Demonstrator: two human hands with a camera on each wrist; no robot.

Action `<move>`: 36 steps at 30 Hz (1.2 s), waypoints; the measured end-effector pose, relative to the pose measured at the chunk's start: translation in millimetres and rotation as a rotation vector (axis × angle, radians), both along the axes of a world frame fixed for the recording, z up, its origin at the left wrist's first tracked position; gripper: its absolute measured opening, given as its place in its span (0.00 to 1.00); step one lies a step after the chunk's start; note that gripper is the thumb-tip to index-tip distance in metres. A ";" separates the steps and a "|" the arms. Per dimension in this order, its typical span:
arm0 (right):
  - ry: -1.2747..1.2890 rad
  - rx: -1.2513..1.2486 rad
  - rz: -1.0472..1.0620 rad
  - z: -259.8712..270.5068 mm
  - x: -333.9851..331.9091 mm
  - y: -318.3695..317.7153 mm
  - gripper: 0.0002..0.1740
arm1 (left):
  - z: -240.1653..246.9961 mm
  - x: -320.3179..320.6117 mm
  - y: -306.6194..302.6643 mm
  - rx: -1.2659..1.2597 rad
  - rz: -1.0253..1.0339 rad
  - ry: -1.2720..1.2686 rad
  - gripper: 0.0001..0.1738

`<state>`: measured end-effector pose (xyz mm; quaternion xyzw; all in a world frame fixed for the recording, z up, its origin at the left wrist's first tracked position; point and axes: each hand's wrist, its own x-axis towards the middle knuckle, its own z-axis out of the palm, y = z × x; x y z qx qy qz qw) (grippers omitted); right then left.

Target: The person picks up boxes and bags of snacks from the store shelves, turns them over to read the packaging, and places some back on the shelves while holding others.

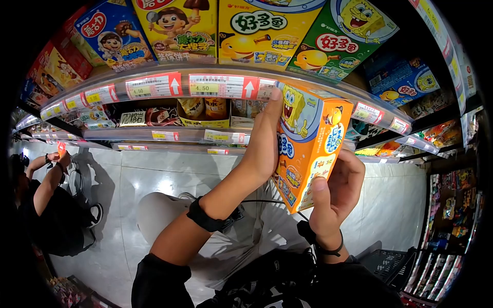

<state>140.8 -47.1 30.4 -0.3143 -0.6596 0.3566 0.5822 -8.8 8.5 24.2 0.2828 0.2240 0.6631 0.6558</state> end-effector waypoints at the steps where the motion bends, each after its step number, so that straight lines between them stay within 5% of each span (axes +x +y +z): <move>1: 0.005 -0.013 0.027 -1.9 2.4 1.1 0.28 | -0.7 -0.3 0.0 0.005 -0.006 0.004 0.38; 36: 0.091 -0.161 0.169 -0.3 36.5 28.6 0.30 | -0.1 6.2 -7.1 0.052 0.017 0.085 0.29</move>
